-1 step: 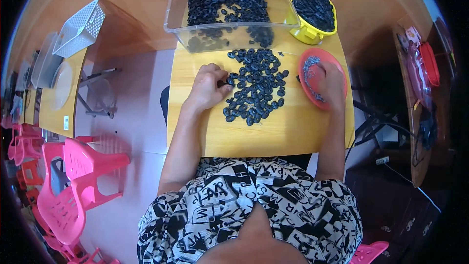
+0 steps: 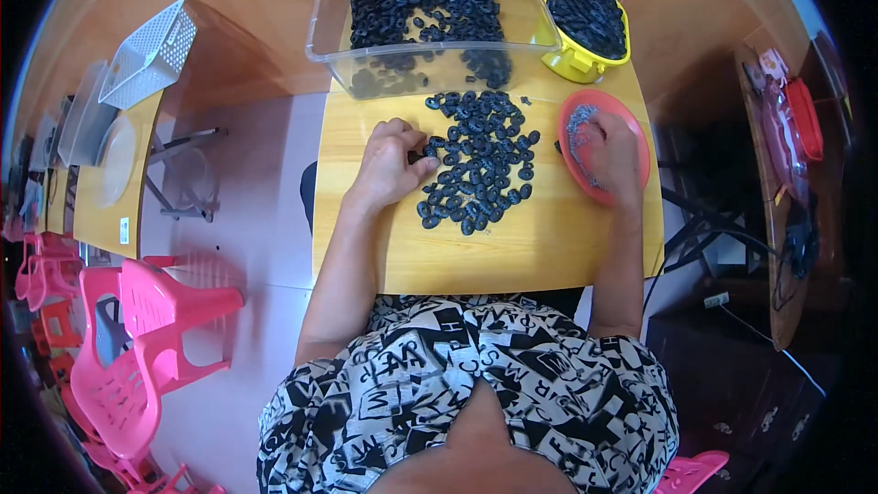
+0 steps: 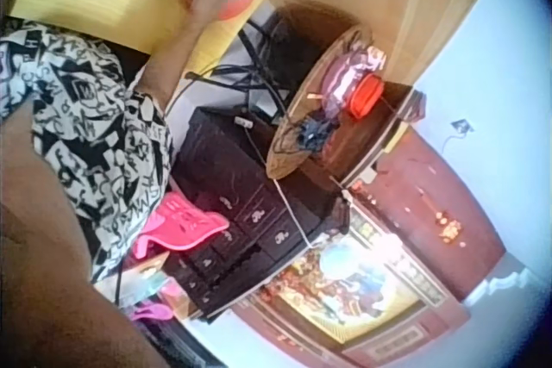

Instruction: The person assembles small components by picking pins from a plate and inserting them into black plastic pieces by hand.

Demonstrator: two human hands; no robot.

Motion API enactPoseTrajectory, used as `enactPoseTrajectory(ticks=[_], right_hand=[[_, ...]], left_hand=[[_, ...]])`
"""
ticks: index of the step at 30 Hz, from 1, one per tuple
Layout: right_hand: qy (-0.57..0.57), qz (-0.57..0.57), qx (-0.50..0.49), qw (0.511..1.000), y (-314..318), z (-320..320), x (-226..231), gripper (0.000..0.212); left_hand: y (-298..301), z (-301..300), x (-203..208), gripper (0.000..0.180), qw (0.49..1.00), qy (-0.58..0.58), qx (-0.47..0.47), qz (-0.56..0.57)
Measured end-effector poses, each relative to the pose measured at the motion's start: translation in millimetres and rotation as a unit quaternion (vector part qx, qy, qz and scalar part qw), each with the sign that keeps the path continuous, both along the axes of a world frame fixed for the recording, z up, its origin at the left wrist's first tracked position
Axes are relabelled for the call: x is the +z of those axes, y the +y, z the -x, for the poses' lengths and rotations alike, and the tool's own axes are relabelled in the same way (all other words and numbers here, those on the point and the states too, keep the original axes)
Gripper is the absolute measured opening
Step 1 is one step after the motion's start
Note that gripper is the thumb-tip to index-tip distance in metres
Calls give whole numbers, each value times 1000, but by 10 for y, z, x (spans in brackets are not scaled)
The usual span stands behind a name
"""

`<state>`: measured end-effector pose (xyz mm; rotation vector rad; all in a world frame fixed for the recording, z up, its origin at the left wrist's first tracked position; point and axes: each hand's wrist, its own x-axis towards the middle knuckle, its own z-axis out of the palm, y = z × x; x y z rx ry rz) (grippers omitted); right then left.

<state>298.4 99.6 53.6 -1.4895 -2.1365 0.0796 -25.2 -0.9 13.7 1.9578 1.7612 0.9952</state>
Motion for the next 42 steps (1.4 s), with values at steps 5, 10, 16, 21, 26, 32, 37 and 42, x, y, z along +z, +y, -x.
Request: enactPoseTrajectory(ticks=[5,10,16,21,26,32,37,42], right_hand=[[185,71,148,969,-185,695,117,15],[260,127,226,930,-286,1298,-75,15],[292,175,214,916,-381,1395,-327,16],[448,292,242,810,-399,1369,-335,12],[448,309,253,800,-485,1375,-176,11],[426,296,275,810,-489,1381,-232,10],[399,317,268,817,-473,1351,-213,9],[378,318,257,831,-477,1341,-230,9]], left_hand=[[89,-183,-100,18,996,32,52,-64],[129,-245,-136,11,997,35,57,-47],[137,-158,-195,11,976,-203,62,47],[85,-160,-51,20,862,-507,19,15],[45,-113,-75,15,850,-522,-44,55],[28,-206,1,15,896,-435,-76,44],[21,-216,-27,13,908,-412,-77,23],[23,-208,-23,14,901,-426,-58,53]])
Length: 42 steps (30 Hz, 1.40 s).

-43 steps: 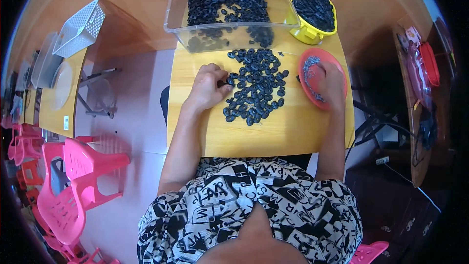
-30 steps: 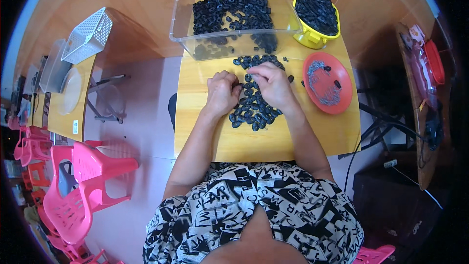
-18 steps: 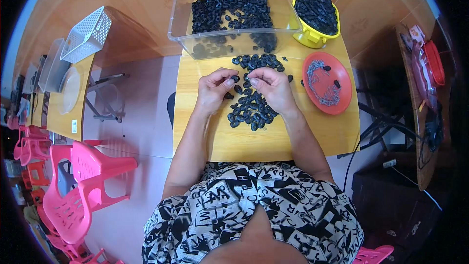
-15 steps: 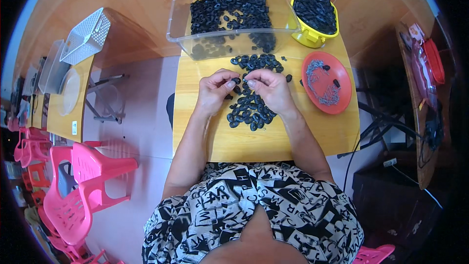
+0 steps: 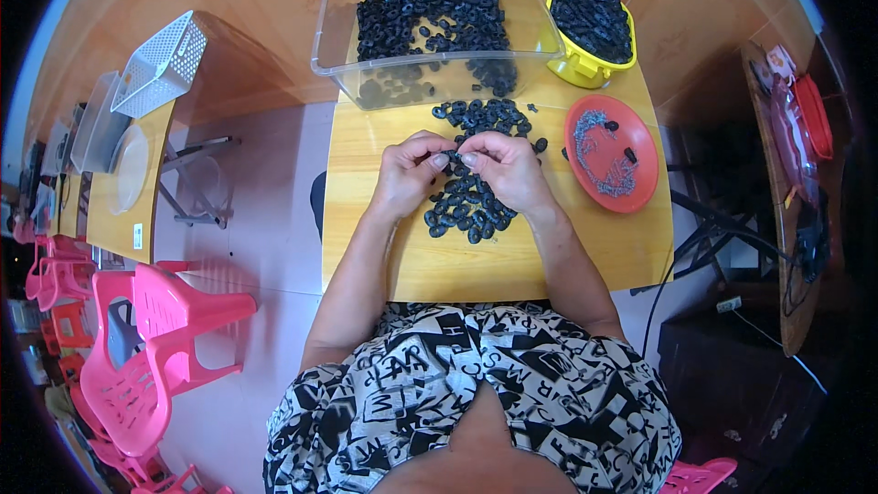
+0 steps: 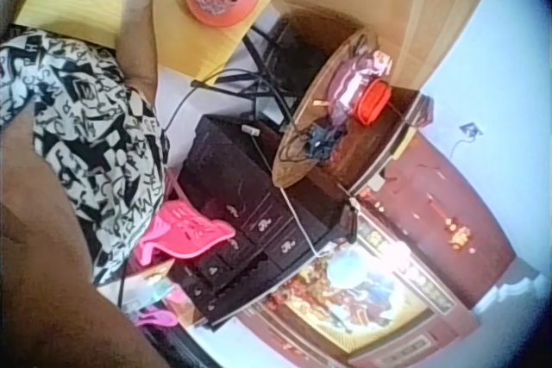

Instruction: The person assembles small components by picking pins from a plate and inserting them into black plastic pieces by hand.

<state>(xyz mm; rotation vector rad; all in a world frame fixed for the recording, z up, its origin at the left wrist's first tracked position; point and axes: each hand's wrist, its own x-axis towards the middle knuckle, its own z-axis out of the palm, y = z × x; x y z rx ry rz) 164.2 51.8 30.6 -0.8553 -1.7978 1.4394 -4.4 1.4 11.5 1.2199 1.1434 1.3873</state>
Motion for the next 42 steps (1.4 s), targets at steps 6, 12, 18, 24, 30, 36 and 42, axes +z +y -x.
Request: enactPoseTrajectory(ticks=[6,12,18,24,30,36,42], right_hand=[[21,55,16,998,21,-2,-30,6],[-11,144,43,989,43,-67,60,1],[9,179,72,981,82,-116,-8,4],[10,142,40,989,28,-4,-20,16],[59,126,-67,988,72,-79,150,26],[-63,-47,-153,985,167,-100,-58,16],[-195,-348,-43,916,13,33,22,17]], left_hand=[[-5,-28,-30,14,997,51,5,-53],[-34,-36,29,17,993,99,-16,-67],[-55,-80,25,20,991,113,-30,-72],[-50,-10,12,19,996,65,-33,-58],[-13,63,-100,21,967,-255,6,23],[83,374,-111,14,920,-387,30,-50],[87,525,-133,14,898,-435,38,-48]])
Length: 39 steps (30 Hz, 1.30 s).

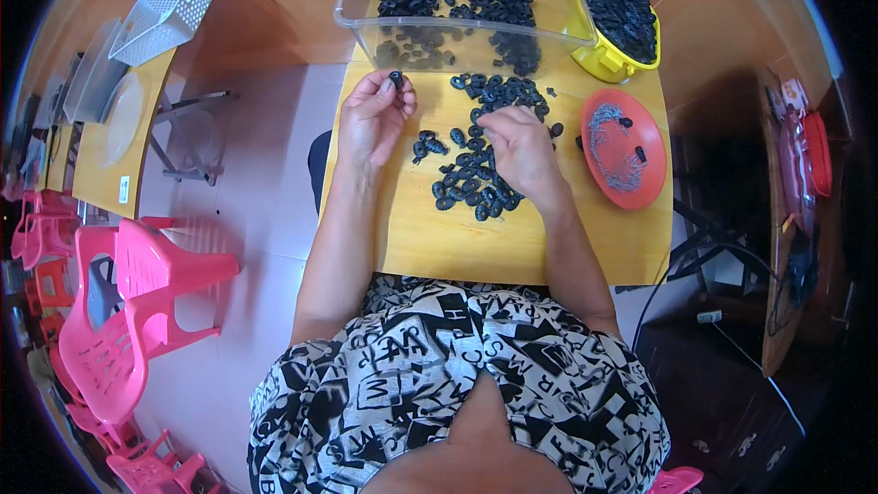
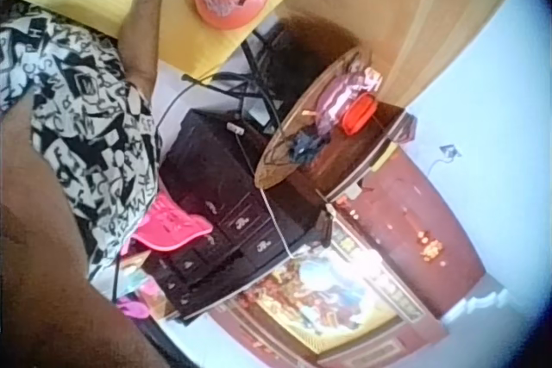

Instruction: The person assembles small components by picking pins from a plate and inserting them into black plastic pieces by hand.

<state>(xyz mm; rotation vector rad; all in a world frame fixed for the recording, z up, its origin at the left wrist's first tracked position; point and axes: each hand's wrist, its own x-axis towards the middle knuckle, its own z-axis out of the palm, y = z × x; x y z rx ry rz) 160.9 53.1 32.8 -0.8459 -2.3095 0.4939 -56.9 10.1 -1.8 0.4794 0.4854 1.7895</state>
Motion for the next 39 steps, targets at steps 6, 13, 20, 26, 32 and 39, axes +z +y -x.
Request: enactPoseTrajectory(ticks=[6,13,20,26,32,39], right_hand=[[-108,-20,112,988,-141,88,175,18],[-148,-43,132,979,-117,312,124,12],[-239,-65,110,962,-14,395,106,13],[-175,-35,139,974,-52,221,153,11],[-233,-7,187,954,-226,241,97,17],[-180,-22,123,976,-110,173,128,18]], left_hand=[[2,65,-22,14,999,-26,-2,20],[6,124,-40,13,998,-65,6,24],[4,123,-55,12,997,-59,8,45],[28,125,-82,11,997,-65,5,51],[33,88,-80,11,997,-47,-1,57],[24,19,-82,11,997,-24,1,75]])
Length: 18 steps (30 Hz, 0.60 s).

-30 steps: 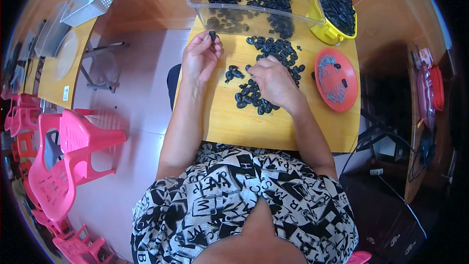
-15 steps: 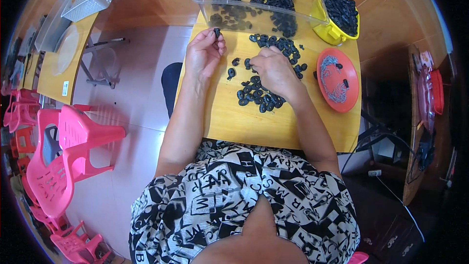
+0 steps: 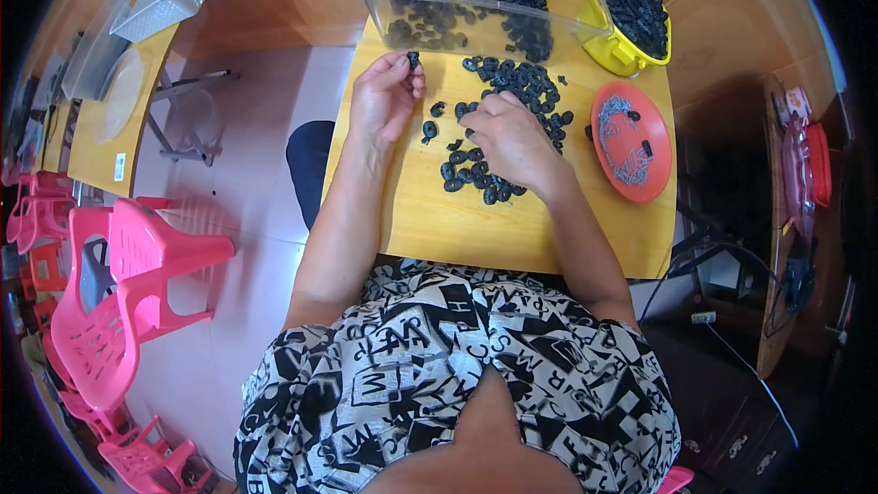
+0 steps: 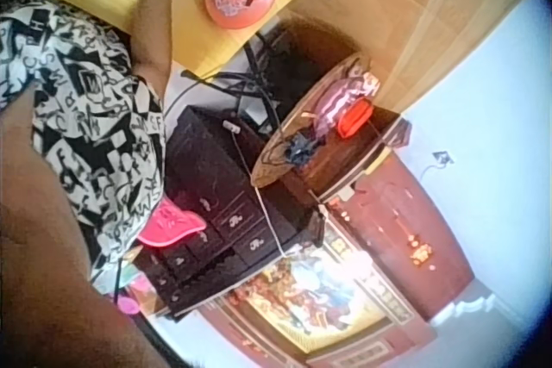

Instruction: The person assembles small components by picking pins from a plate and inserting them into black plastic pieces by hand.

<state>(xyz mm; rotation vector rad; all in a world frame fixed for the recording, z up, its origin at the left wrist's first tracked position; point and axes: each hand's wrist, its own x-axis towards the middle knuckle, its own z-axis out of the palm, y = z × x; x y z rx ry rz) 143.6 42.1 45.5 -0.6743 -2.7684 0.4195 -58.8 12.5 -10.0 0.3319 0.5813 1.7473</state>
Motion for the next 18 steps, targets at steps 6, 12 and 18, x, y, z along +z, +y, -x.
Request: enactPoseTrajectory(ticks=[6,12,18], right_hand=[[-3,49,80,996,-151,-109,-47,20],[106,50,28,993,114,-192,-48,16],[60,90,52,993,138,-400,-124,13]], left_hand=[[65,-8,-84,12,1000,-4,-16,-10],[113,9,-127,11,1000,-4,-21,-17],[131,-24,-80,12,999,30,-36,-13]])
